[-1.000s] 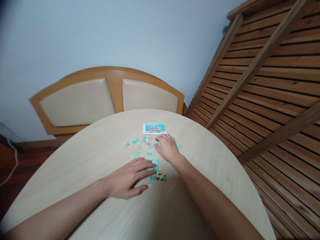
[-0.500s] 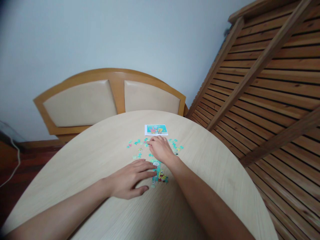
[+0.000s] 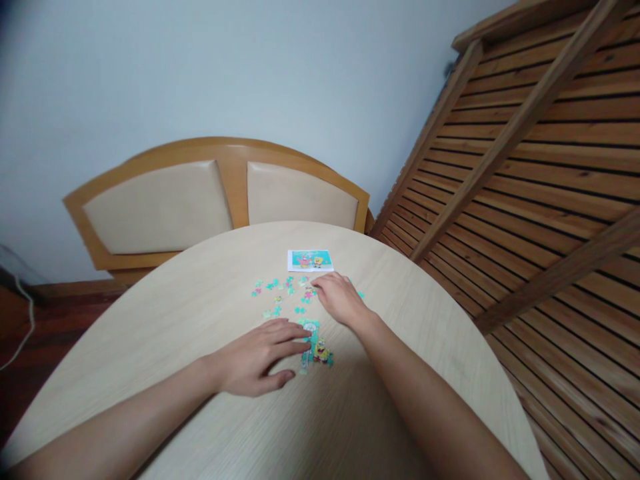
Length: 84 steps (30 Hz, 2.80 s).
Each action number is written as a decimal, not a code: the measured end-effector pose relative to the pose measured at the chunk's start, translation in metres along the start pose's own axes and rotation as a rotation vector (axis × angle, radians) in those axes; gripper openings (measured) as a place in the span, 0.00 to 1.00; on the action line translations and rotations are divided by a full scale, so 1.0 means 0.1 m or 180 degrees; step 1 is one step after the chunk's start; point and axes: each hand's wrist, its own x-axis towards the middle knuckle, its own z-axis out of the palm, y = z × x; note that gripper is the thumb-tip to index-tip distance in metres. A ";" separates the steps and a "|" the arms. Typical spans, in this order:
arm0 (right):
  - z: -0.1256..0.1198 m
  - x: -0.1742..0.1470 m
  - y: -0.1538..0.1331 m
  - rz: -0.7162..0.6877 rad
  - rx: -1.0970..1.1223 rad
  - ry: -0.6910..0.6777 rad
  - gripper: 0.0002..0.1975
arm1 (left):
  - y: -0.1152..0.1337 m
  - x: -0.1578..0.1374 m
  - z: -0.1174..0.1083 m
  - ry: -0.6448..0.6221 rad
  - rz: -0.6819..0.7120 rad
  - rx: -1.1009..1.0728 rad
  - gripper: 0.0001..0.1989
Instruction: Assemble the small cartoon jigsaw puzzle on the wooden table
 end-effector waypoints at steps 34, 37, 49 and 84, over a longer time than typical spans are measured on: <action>-0.03 0.01 -0.04 0.0808 0.0378 -0.0311 0.16 | -0.03 -0.02 -0.04 0.0163 -0.0337 0.0356 0.18; -0.02 0.04 -0.06 0.0906 0.0417 -0.0305 0.13 | -0.03 -0.02 -0.04 0.0124 -0.0308 0.0323 0.18; 0.05 -0.17 -0.15 0.1022 0.1429 0.0031 0.04 | 0.00 -0.02 -0.05 0.0089 0.0013 0.0166 0.24; -0.16 -0.79 -0.22 0.0970 0.1935 -0.0547 0.09 | 0.07 -0.05 -0.05 -0.0207 -0.0172 0.0267 0.27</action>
